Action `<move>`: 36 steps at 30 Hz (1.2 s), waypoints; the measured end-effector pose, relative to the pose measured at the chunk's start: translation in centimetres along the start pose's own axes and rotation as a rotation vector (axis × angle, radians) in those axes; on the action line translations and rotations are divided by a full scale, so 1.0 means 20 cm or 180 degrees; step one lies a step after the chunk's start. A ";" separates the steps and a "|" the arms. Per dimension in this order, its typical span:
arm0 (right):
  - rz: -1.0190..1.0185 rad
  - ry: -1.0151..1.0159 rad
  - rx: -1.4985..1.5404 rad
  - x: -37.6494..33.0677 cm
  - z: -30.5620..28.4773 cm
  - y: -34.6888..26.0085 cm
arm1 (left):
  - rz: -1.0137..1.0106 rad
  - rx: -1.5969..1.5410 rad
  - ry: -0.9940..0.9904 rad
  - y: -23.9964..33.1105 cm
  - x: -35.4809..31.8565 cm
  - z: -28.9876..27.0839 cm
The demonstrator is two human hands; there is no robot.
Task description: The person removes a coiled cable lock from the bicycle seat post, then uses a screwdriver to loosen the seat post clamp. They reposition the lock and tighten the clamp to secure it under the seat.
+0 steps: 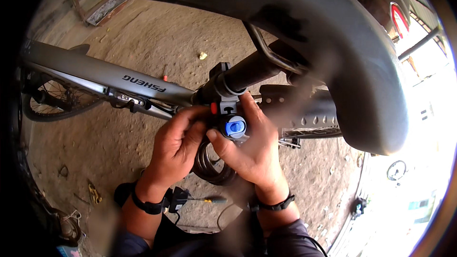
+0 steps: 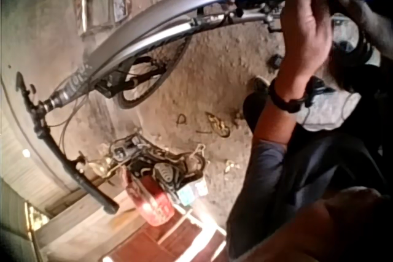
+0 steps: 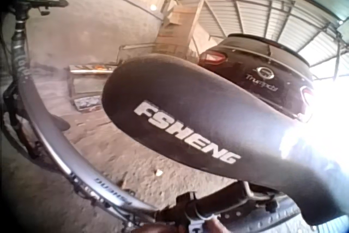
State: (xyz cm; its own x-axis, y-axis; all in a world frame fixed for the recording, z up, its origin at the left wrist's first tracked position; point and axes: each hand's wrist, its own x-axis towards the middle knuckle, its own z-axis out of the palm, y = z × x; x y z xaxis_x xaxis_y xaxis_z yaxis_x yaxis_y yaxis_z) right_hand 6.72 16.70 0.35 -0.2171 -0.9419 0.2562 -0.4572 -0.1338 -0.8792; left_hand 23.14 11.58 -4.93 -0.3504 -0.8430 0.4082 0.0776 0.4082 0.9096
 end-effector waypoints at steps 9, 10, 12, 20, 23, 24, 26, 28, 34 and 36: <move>-0.0202 0.0199 0.0201 -0.01 0.01 0.01 | 0.0589 0.1077 0.0634 -0.01 0.09 -0.01; -0.0235 0.0260 0.0231 -0.01 0.02 0.01 | 0.0565 0.1108 0.0691 -0.02 0.09 0.00; -0.0540 0.0324 -0.0162 -0.02 0.02 0.03 | 0.0491 0.1076 0.0631 -0.01 0.10 0.00; -0.0986 0.0601 -0.0752 -0.06 0.03 0.10 | -0.0313 -0.0616 0.0550 -0.05 0.08 0.03; -0.1151 0.0475 -0.0994 -0.07 0.01 0.12 | -0.1048 -0.1445 0.0364 0.01 0.08 0.01; -0.1113 0.0368 -0.1047 -0.08 0.00 0.11 | -0.1069 -0.1633 0.0302 0.02 0.08 0.00; -0.1100 0.0253 -0.1138 -0.08 -0.01 0.09 | -0.1109 -0.2009 0.0175 0.03 0.08 -0.01; -0.1127 0.0249 -0.1191 -0.07 -0.01 0.08 | -0.1207 -0.2446 0.0160 0.03 0.08 -0.01; -0.0851 0.0190 -0.1157 -0.07 -0.03 0.01 | -0.1395 -0.2992 0.0139 0.01 0.09 0.01; -0.0833 0.0186 -0.1294 -0.06 -0.04 0.00 | -0.1380 -0.2890 0.0174 0.01 0.08 0.01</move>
State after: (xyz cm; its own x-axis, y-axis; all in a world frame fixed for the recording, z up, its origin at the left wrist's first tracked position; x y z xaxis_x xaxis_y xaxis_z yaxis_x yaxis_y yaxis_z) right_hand 6.34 18.12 0.40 -0.0925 -0.8724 0.4800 -0.8003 -0.2217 -0.5571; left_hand 22.32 10.31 -4.18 -0.4756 -0.8796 0.0103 0.6434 -0.3398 0.6860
